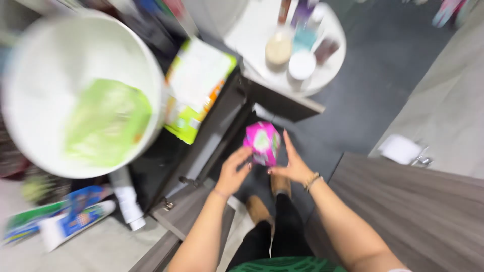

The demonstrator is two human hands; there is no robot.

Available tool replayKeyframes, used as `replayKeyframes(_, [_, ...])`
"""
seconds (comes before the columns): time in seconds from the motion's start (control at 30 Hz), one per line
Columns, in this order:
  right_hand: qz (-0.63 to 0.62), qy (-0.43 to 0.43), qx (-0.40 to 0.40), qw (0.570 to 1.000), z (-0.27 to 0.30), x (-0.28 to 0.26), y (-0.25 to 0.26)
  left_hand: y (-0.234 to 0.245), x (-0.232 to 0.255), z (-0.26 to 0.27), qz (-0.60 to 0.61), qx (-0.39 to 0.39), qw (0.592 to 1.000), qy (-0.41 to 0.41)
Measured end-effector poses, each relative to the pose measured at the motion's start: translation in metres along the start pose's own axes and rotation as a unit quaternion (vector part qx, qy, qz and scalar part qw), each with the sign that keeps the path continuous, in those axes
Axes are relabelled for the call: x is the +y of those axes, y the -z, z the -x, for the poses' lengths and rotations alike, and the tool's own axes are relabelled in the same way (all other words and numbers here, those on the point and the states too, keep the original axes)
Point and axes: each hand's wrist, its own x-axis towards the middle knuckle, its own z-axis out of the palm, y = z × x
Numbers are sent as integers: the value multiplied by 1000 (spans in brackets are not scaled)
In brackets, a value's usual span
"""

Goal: Organizing and replenishing various toiletries and feminine hygiene products in a bathroom sink cabinet.

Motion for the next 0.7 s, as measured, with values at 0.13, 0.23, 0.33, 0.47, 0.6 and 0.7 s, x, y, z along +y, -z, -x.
replayKeyframes(0.13, [-148,38,-23,988,30,-108,14,46,120,11,44,-43,994,-89])
replayKeyframes(0.23, [-36,101,62,992,49,-189,16,68,185,19,-14,-6,991,-130])
replayKeyframes(0.33, [-18,104,145,984,63,-259,19,79,230,19,-65,115,978,-162])
replayKeyframes(0.47, [147,249,231,929,87,-319,22,83,306,25,232,101,953,-165])
replayKeyframes(0.6, [183,354,192,897,108,-371,29,83,331,23,-24,212,947,-239])
replayKeyframes(0.7, [87,278,66,954,105,-377,53,89,334,14,3,243,937,-251])
